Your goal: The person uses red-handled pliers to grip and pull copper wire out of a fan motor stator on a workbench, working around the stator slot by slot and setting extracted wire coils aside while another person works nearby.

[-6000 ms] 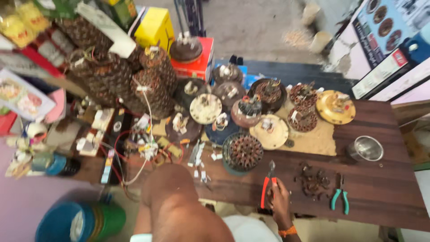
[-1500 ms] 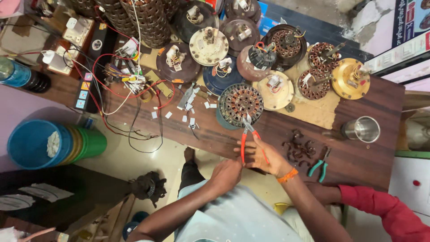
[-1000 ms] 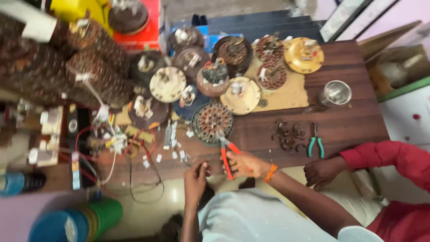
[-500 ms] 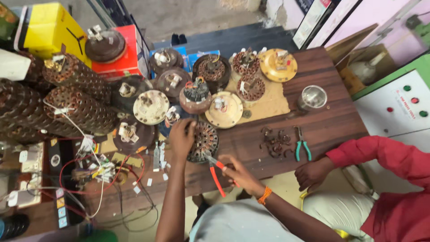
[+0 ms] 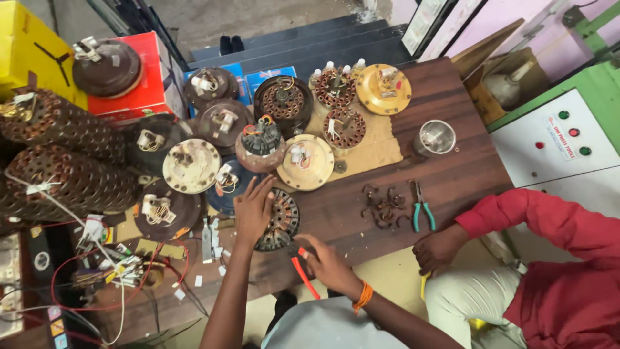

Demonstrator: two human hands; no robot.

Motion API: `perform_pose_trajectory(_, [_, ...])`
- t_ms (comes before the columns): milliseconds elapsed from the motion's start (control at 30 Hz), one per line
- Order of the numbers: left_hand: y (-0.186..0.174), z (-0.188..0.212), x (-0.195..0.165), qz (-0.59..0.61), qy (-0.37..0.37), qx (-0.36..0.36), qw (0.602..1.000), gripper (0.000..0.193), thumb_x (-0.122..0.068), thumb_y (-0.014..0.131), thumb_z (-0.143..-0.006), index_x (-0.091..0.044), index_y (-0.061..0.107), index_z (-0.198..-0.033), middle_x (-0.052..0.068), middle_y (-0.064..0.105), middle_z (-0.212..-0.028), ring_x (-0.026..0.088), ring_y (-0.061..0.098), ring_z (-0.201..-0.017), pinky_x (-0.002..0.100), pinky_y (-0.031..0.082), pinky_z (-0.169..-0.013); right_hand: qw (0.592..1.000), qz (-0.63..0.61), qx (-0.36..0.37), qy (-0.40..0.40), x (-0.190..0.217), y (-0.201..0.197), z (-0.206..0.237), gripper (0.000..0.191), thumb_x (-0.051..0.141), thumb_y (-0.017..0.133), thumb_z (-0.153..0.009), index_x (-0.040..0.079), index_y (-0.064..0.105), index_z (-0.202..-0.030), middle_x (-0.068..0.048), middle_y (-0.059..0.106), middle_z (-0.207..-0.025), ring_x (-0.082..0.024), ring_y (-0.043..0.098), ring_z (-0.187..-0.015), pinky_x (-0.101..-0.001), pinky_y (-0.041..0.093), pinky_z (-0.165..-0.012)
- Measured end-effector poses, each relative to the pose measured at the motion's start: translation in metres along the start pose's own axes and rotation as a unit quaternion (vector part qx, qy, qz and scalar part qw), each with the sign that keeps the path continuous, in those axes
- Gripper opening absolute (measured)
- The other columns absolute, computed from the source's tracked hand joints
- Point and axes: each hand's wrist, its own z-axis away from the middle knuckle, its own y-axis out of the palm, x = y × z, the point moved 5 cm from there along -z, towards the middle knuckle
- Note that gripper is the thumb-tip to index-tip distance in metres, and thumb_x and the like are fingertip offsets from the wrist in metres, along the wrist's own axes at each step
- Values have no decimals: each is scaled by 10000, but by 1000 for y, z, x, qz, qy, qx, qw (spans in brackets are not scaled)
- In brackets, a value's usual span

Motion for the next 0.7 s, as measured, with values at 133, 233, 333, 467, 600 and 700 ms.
perform_pose_trajectory(133, [1, -1, -1, -19, -39, 20, 999, 338, -273, 582, -975, -244, 688, -1295, -72, 672, -1381, 220, 582, -1312, 454, 402, -997, 997, 17, -39, -58, 10, 0, -1, 341, 96, 558, -1003, 92, 609, -1340, -153, 683, -809, -241, 650, -648, -381, 538, -630])
perform_pose_trajectory(233, [0, -2, -4, -16, -30, 18, 999, 342, -252, 592, -970, -239, 702, -1294, -63, 674, -1367, 235, 604, -1296, 460, 410, -944, 989, 48, -55, -126, 11, 2, 1, 345, 72, 559, -1003, 104, 626, -1340, -195, 738, -1004, -338, 731, -821, -406, 561, -708])
perform_pose_trajectory(333, [-5, -4, -9, -23, -23, -1, 999, 340, -259, 614, -966, -232, 704, -1293, -51, 665, -1377, 240, 605, -1281, 468, 406, -935, 991, 83, -54, -89, 8, 6, 0, 385, 56, 556, -993, 132, 624, -1365, -214, 726, -1068, -396, 720, -938, -436, 565, -774])
perform_pose_trajectory(467, [-8, -6, -12, -27, -34, 21, 999, 369, -323, 654, -906, -231, 707, -1260, -61, 658, -1391, 226, 599, -1258, 467, 400, -947, 991, 91, -50, -84, 21, 8, 2, 408, 27, 534, -982, 116, 612, -1373, -235, 705, -1075, -420, 687, -989, -460, 555, -789])
perform_pose_trajectory(600, [-8, -6, -13, -23, -33, 40, 998, 364, -324, 657, -902, -229, 709, -1250, -64, 651, -1403, 225, 571, -1310, 469, 385, -948, 991, 99, -55, -69, 30, 8, 5, 440, 7, 529, -930, 96, 624, -1351, -246, 704, -1019, -422, 694, -948, -467, 543, -778])
perform_pose_trajectory(700, [-10, -5, -15, -16, -14, 42, 999, 384, -334, 669, -894, -221, 706, -1260, -51, 649, -1402, 235, 559, -1334, 465, 379, -959, 989, 78, -55, -112, 32, 9, 6, 377, 14, 552, -953, 45, 646, -1316, -260, 693, -1079, -424, 697, -985, -442, 569, -772])
